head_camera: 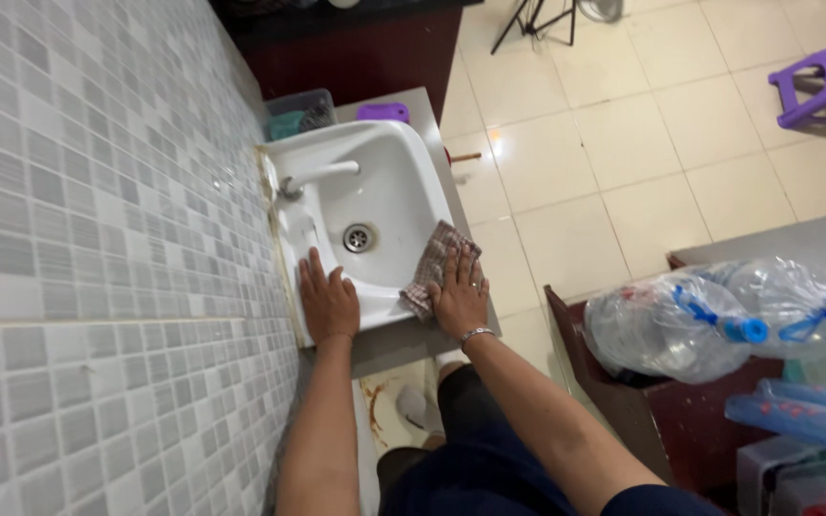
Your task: The person scrubs the inside of a white sink with a purple brush and then wipes the sink basin and faucet with a cloth. They repeatedly rinse the cloth under running water and continue wiping the sink surfaces.
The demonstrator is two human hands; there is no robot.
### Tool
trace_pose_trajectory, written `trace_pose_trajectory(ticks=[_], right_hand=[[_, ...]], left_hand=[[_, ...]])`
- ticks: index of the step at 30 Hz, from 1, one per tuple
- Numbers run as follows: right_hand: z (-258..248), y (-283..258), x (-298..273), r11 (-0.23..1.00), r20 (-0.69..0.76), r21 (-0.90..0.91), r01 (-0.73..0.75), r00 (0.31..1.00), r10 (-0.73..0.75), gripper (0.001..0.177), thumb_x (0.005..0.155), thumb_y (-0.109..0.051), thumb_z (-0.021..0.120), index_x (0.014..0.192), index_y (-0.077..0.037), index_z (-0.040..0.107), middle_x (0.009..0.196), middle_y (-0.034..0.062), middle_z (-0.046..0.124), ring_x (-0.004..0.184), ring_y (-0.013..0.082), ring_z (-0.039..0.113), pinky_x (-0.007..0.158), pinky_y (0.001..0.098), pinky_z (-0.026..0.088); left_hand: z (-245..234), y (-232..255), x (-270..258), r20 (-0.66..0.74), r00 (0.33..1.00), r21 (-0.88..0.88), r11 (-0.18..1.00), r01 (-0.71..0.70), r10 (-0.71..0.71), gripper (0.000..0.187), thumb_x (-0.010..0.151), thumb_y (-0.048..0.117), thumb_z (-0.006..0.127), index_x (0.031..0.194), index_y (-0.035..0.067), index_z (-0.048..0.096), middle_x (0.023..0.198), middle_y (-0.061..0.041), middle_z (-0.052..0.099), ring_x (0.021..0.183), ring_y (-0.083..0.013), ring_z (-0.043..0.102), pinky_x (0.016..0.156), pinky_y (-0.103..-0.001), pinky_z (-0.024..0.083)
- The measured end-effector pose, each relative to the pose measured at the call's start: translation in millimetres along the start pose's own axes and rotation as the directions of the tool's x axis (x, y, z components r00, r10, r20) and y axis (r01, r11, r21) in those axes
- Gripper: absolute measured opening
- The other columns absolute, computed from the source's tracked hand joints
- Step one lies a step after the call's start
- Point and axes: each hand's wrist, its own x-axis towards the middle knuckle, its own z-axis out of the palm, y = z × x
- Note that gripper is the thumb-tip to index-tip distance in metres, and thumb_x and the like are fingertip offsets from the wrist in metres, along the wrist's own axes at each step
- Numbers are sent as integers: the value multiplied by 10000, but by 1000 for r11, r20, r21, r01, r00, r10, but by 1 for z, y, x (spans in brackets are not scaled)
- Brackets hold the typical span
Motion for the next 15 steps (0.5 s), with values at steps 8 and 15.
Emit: trace_pose_trajectory(ticks=[8,15], right_hand=[[2,-3,49,996,-142,62,-68,987,76,837,960,-444,609,1534,21,217,1593,270,269,1496,505,203,1143,689,202],[-7,-18,137,994,-213,90,56,976,-36,648,1001,-404,632,1345,88,389,1383,289,443,1351,468,446,1062,573,435]], left_hand=[[-11,6,5,34,999,39,998,40,-41,374,995,221,531,1331,73,601,1680,-114,230,1551,-349,217,1274,-453,246],[-9,3,14,56,996,76,995,72,-76,634,930,240,518,1544,117,423,1676,-108,197,1527,-344,203,1227,-460,230]])
